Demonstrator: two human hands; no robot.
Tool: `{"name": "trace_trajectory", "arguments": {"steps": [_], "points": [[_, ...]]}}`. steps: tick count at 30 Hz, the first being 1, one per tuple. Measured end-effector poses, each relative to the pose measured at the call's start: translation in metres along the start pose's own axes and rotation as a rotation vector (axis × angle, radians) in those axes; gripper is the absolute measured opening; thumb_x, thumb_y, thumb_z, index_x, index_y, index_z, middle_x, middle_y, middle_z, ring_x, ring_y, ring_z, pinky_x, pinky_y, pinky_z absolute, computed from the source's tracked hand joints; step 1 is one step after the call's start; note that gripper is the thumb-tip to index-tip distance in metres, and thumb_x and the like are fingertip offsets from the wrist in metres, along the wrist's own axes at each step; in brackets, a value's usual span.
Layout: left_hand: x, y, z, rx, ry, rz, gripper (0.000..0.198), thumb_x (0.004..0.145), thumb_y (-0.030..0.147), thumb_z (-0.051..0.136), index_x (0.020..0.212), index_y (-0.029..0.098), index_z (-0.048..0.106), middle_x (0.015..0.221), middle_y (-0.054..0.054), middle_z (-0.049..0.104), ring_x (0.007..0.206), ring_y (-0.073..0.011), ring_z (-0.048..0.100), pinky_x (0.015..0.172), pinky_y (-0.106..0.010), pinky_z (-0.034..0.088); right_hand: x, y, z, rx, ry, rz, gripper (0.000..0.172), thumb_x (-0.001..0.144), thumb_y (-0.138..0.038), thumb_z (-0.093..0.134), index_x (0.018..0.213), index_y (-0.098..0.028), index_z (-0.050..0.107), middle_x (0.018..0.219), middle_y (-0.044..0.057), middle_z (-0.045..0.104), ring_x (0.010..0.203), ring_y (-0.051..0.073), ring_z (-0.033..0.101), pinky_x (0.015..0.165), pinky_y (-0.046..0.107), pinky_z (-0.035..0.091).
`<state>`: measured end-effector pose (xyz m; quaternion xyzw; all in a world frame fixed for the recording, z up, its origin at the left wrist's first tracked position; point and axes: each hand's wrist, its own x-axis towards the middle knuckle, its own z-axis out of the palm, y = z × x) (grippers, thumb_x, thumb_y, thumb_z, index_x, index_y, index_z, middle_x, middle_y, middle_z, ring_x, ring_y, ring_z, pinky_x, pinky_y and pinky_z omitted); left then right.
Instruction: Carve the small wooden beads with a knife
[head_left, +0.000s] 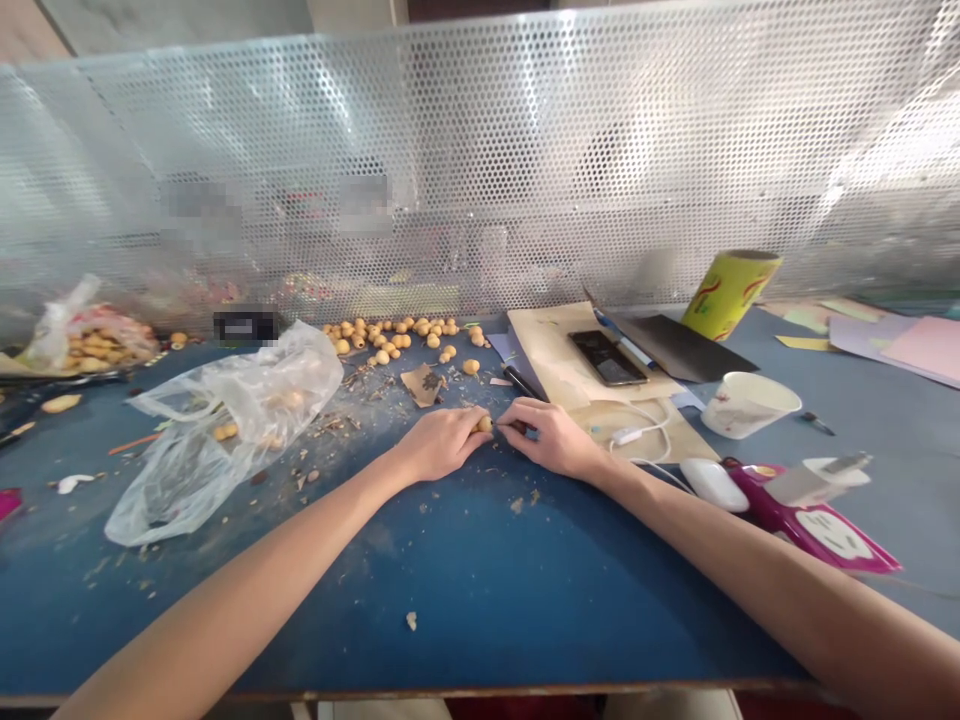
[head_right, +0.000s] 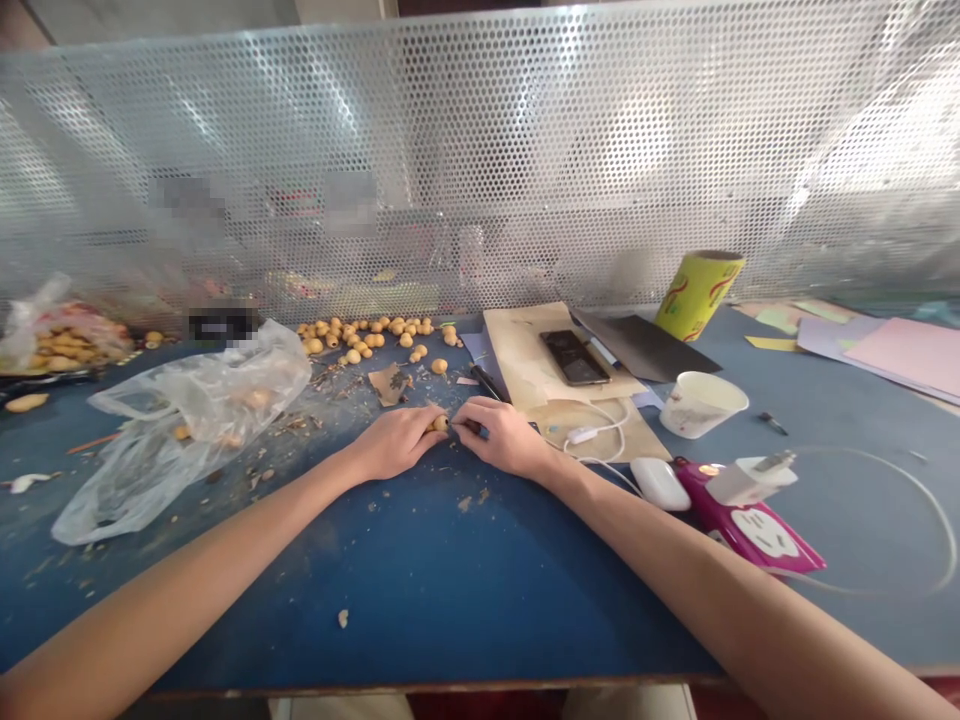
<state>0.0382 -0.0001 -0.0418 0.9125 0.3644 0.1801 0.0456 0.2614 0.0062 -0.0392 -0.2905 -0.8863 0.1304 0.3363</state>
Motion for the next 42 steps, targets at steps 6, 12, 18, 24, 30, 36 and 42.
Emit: {"name": "trace_trajectory", "arguments": {"steps": [6,12,18,24,30,36,42], "points": [[0.001,-0.005,0.001,-0.023,-0.018,-0.020,0.018,0.101,0.034,0.035,0.106,0.021,0.045,0.085,-0.004,0.065,0.077,-0.0236,0.066,0.064,-0.030,0.043,-0.001,0.001,-0.007,-0.055,0.046,-0.081,0.016,0.094,-0.021,0.052,0.096,-0.018,0.067,0.086,0.006,0.064,0.080,0.016,0.060,0.075,0.029,0.051],[0.001,-0.006,0.002,-0.014,-0.040,0.012,0.021,0.102,0.037,0.030,0.102,0.021,0.044,0.080,-0.003,0.063,0.072,-0.0234,0.064,0.064,-0.031,0.042,-0.001,-0.002,-0.017,-0.171,-0.061,-0.149,0.023,0.096,-0.021,0.046,0.102,-0.018,0.068,0.086,0.008,0.061,0.079,0.017,0.058,0.074,0.032,0.051],[0.001,-0.003,-0.001,-0.010,-0.043,0.002,0.022,0.102,0.038,0.030,0.101,0.021,0.045,0.081,-0.003,0.063,0.072,-0.0231,0.063,0.063,-0.031,0.042,0.000,-0.009,-0.018,-0.091,-0.053,-0.080,0.020,0.094,-0.020,0.048,0.096,-0.017,0.067,0.086,0.007,0.063,0.079,0.017,0.059,0.072,0.030,0.049],[0.002,-0.002,-0.002,0.031,-0.061,-0.007,0.028,0.102,0.043,0.028,0.099,0.021,0.046,0.081,-0.002,0.063,0.071,-0.0232,0.063,0.060,-0.030,0.038,0.000,-0.019,-0.013,-0.002,-0.015,0.165,0.011,0.090,-0.019,0.054,0.085,-0.017,0.064,0.075,0.001,0.063,0.063,0.012,0.054,0.061,0.024,0.043],[0.003,-0.002,0.000,0.041,-0.056,-0.006,0.027,0.102,0.043,0.032,0.097,0.021,0.047,0.080,-0.003,0.063,0.073,-0.0238,0.064,0.061,-0.030,0.039,0.001,-0.022,-0.012,-0.002,-0.003,0.231,0.012,0.088,-0.019,0.055,0.081,-0.017,0.064,0.070,0.000,0.062,0.059,0.011,0.052,0.058,0.024,0.041],[0.004,-0.001,-0.001,0.024,-0.057,0.002,0.026,0.101,0.043,0.033,0.096,0.021,0.047,0.081,-0.003,0.064,0.073,-0.0240,0.064,0.061,-0.031,0.040,0.002,-0.020,-0.017,-0.040,-0.058,0.102,0.011,0.089,-0.018,0.054,0.083,-0.017,0.064,0.075,0.002,0.065,0.064,0.012,0.055,0.062,0.025,0.043],[0.004,-0.003,0.001,0.005,-0.051,-0.011,0.026,0.101,0.042,0.033,0.095,0.022,0.048,0.081,-0.003,0.063,0.074,-0.0241,0.064,0.062,-0.031,0.042,0.002,-0.019,-0.011,-0.080,-0.015,0.107,0.013,0.089,-0.018,0.051,0.083,-0.017,0.062,0.077,0.004,0.065,0.065,0.013,0.056,0.063,0.025,0.044]]}}
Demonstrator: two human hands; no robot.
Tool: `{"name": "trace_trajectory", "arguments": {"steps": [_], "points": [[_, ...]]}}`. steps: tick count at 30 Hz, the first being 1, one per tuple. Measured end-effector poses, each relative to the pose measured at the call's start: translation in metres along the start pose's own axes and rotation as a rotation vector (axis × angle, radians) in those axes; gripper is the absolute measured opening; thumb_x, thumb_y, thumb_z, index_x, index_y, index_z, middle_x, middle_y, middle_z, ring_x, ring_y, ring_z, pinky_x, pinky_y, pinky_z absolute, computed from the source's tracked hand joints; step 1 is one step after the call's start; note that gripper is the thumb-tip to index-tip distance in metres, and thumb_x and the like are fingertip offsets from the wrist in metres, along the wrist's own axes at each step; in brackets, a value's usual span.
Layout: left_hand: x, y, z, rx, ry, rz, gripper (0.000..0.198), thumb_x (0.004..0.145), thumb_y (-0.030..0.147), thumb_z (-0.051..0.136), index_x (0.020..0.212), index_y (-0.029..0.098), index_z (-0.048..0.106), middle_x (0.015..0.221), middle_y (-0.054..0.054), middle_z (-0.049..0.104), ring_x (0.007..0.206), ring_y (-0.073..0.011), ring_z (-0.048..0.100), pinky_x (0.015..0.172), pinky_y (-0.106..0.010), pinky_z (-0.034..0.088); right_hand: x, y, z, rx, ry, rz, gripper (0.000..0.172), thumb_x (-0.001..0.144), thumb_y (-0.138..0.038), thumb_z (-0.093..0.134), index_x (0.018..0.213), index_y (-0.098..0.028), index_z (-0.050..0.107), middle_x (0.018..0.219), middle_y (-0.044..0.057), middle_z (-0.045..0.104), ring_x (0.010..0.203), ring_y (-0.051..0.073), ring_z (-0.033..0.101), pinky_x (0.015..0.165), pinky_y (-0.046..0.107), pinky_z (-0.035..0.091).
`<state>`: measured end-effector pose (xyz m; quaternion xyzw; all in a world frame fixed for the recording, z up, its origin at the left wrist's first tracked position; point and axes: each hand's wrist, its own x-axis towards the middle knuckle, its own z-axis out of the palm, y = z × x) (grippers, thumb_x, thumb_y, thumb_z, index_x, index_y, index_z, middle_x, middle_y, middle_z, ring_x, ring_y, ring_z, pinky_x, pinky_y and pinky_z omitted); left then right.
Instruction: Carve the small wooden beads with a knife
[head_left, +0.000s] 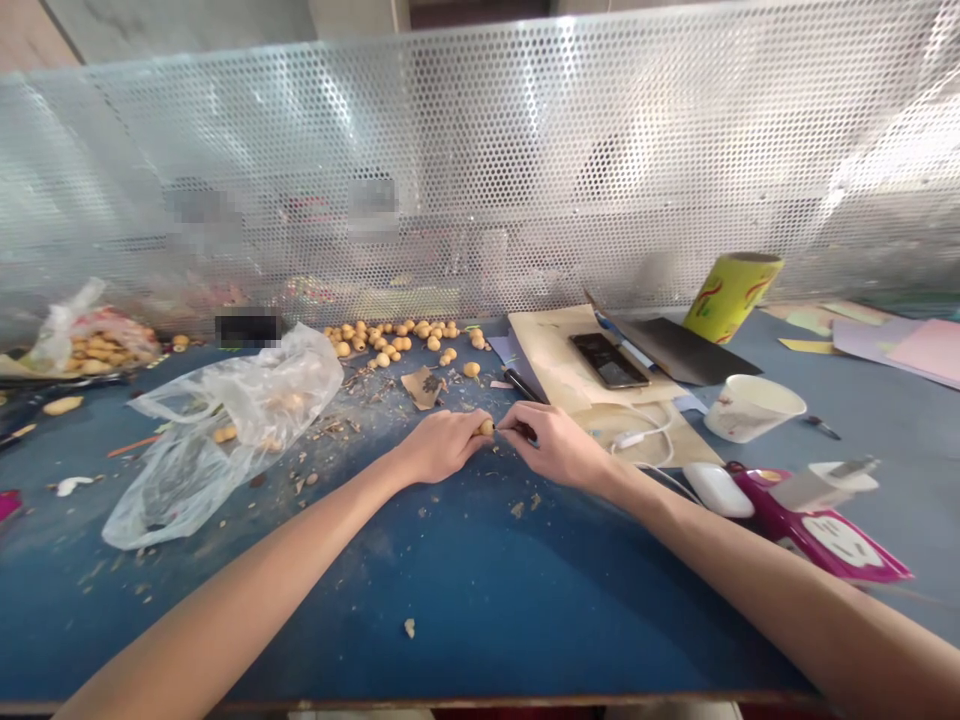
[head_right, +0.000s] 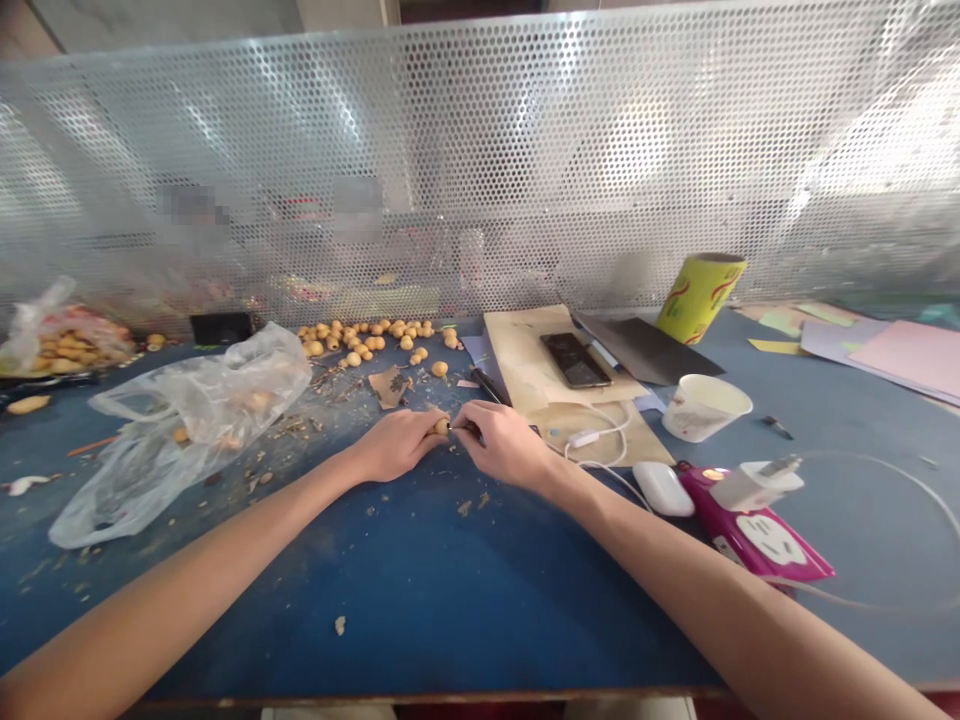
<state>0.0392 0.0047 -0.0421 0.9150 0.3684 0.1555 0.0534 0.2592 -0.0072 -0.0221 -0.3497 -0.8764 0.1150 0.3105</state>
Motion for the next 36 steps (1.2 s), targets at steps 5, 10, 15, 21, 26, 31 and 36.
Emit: {"name": "trace_trajectory", "arguments": {"steps": [5,10,15,21,26,31,36], "points": [[0.0004,0.0008,0.0003,0.023,0.008,0.008,0.028,0.101,0.044,0.033,0.092,0.022,0.046,0.079,-0.002,0.063,0.071,-0.0230,0.064,0.060,-0.030,0.039,0.0008,0.0023,-0.0019,-0.039,-0.070,-0.080,0.012,0.090,-0.017,0.051,0.085,-0.017,0.062,0.082,0.005,0.065,0.074,0.015,0.058,0.069,0.026,0.046],[0.0005,0.0000,0.0001,0.026,-0.017,0.003,0.028,0.101,0.044,0.031,0.093,0.022,0.046,0.079,-0.002,0.063,0.069,-0.0225,0.063,0.058,-0.029,0.039,0.0009,0.0024,0.0001,-0.037,-0.017,-0.039,0.011,0.090,-0.016,0.052,0.085,-0.017,0.062,0.080,0.004,0.064,0.069,0.014,0.057,0.065,0.026,0.045],[0.0002,-0.0010,-0.0002,0.015,-0.006,-0.011,0.028,0.101,0.044,0.030,0.096,0.022,0.047,0.078,-0.003,0.063,0.069,-0.0231,0.063,0.059,-0.030,0.041,0.0009,0.0017,-0.0041,-0.068,-0.009,-0.074,0.012,0.090,-0.019,0.053,0.086,-0.017,0.064,0.081,0.005,0.066,0.071,0.014,0.059,0.068,0.027,0.045],[-0.0002,-0.0008,0.0003,0.029,0.000,-0.004,0.027,0.101,0.043,0.031,0.096,0.021,0.047,0.080,-0.003,0.064,0.072,-0.0236,0.064,0.061,-0.031,0.042,0.0002,0.0030,-0.0012,-0.059,0.002,-0.055,0.011,0.090,-0.018,0.053,0.085,-0.017,0.064,0.080,0.004,0.065,0.069,0.013,0.058,0.065,0.025,0.045],[0.0000,-0.0015,0.0018,0.050,-0.006,-0.005,0.026,0.102,0.042,0.031,0.099,0.021,0.046,0.082,-0.003,0.065,0.075,-0.0248,0.066,0.062,-0.031,0.041,0.0017,0.0018,-0.0041,-0.086,-0.002,-0.062,0.013,0.090,-0.020,0.054,0.085,-0.018,0.065,0.081,0.004,0.067,0.072,0.014,0.059,0.068,0.026,0.045],[0.0004,-0.0004,0.0011,0.061,0.001,0.016,0.024,0.102,0.040,0.031,0.097,0.021,0.045,0.083,-0.004,0.066,0.076,-0.0252,0.066,0.061,-0.031,0.041,0.0012,0.0005,0.0005,-0.084,-0.003,-0.035,0.011,0.089,-0.018,0.056,0.081,-0.018,0.064,0.077,0.003,0.064,0.065,0.012,0.056,0.061,0.024,0.043],[-0.0003,0.0002,0.0018,0.078,0.008,0.004,0.026,0.102,0.042,0.031,0.097,0.021,0.044,0.081,-0.003,0.065,0.073,-0.0246,0.066,0.059,-0.030,0.041,0.0017,0.0013,0.0027,-0.065,0.007,-0.074,0.011,0.090,-0.018,0.055,0.086,-0.018,0.065,0.082,0.003,0.066,0.071,0.013,0.057,0.066,0.024,0.044]]}}
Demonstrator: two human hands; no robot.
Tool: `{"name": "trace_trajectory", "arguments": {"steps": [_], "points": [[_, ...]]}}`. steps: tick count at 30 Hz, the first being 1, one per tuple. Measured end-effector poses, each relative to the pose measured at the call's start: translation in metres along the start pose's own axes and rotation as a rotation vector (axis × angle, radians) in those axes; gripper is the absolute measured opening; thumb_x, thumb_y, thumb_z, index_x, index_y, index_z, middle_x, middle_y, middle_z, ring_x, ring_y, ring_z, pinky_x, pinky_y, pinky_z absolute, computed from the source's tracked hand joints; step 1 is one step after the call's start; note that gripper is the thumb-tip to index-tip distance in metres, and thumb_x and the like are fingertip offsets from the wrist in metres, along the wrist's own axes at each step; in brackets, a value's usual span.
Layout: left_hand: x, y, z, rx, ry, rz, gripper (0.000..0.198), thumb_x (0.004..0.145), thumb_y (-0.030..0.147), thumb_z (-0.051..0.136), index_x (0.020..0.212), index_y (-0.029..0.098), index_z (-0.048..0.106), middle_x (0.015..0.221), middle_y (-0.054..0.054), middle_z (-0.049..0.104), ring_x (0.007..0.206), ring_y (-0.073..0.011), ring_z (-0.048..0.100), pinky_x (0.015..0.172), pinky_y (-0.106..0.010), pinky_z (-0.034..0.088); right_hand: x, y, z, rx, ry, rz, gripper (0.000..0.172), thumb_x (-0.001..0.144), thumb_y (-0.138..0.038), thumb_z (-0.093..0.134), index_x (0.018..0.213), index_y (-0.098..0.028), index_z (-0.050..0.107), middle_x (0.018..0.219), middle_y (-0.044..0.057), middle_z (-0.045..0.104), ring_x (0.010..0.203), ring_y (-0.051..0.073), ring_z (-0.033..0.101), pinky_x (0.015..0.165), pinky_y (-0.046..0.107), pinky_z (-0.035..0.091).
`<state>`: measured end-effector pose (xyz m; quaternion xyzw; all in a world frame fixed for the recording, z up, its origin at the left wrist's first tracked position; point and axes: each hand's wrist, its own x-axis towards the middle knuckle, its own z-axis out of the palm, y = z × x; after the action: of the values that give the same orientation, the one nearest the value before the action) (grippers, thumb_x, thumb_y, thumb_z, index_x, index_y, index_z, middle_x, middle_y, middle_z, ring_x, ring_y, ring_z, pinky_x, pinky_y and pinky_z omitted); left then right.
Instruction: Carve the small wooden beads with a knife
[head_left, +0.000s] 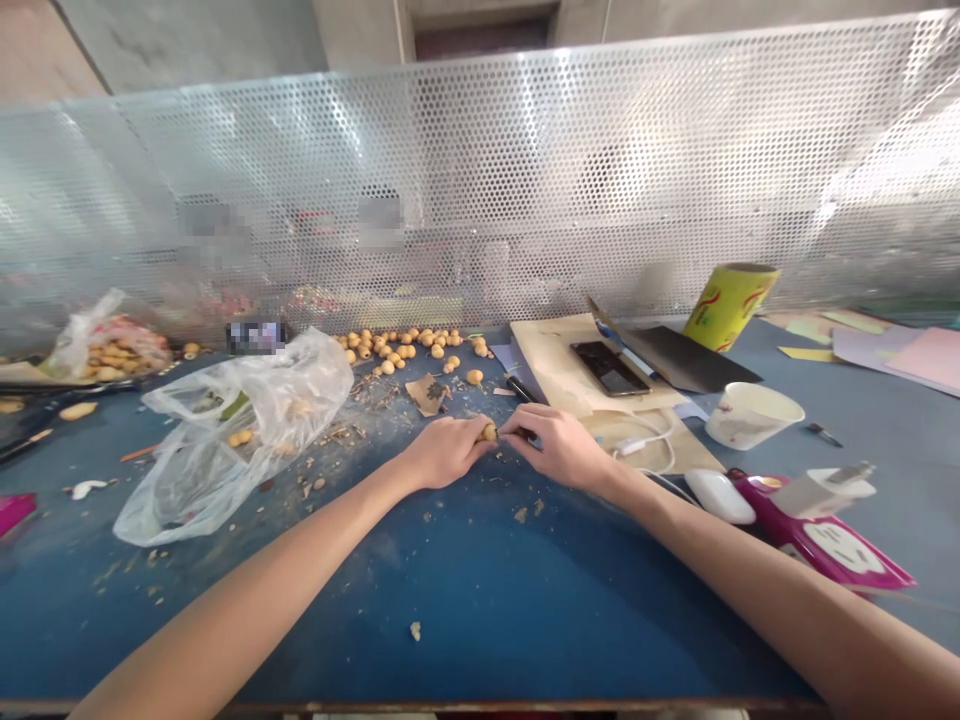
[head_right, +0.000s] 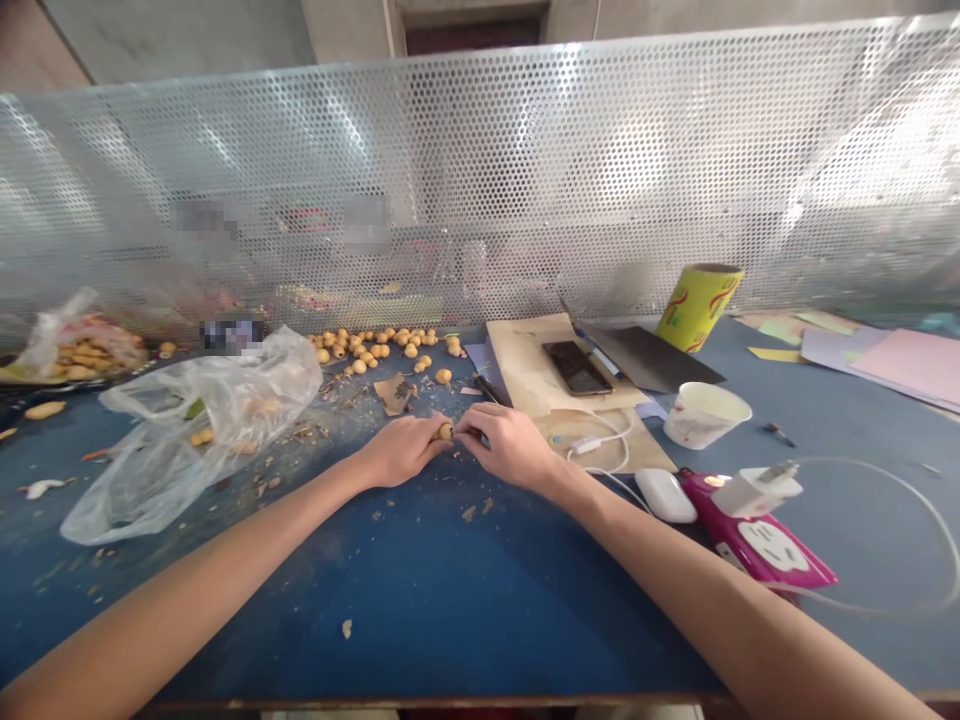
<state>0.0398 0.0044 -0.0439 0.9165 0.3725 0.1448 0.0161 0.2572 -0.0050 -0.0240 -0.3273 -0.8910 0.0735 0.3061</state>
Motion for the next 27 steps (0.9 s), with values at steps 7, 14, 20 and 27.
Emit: {"name": "trace_trajectory", "arguments": {"steps": [7,14,20,27], "points": [[0.000,0.004,-0.002,0.086,-0.037,-0.076,0.035,0.100,0.050,0.031,0.107,0.018,0.043,0.083,-0.007,0.068,0.075,-0.0271,0.068,0.061,-0.032,0.046,0.001,0.004,0.002,0.069,0.008,0.102,0.010,0.090,-0.025,0.060,0.088,-0.020,0.068,0.081,0.001,0.066,0.069,0.013,0.058,0.065,0.024,0.045],[0.002,0.028,-0.031,0.275,-0.136,-0.176,0.062,0.091,0.068,0.033,0.111,0.012,0.053,0.074,-0.012,0.068,0.071,-0.0324,0.068,0.065,-0.040,0.048,0.000,0.001,0.009,-0.026,-0.052,0.063,0.010,0.092,-0.025,0.057,0.094,-0.020,0.066,0.088,0.003,0.068,0.073,0.014,0.061,0.067,0.024,0.046],[-0.025,-0.059,-0.147,0.255,0.149,-0.380,0.067,0.084,0.075,0.042,0.128,0.025,0.053,0.128,-0.009,0.058,0.114,-0.0300,0.054,0.094,-0.045,0.043,-0.002,0.003,0.009,-0.063,-0.080,0.033,0.014,0.095,-0.028,0.054,0.096,-0.020,0.065,0.093,0.005,0.069,0.077,0.015,0.063,0.068,0.024,0.045],[-0.130,-0.189,-0.112,0.060,0.047,-0.867,0.080,0.078,0.070,0.058,0.133,0.013,0.051,0.135,-0.014,0.054,0.117,-0.0324,0.052,0.095,-0.042,0.042,-0.003,0.003,0.011,-0.069,-0.105,0.027,0.013,0.095,-0.027,0.054,0.094,-0.021,0.064,0.093,0.004,0.068,0.080,0.015,0.063,0.069,0.024,0.046]]}}
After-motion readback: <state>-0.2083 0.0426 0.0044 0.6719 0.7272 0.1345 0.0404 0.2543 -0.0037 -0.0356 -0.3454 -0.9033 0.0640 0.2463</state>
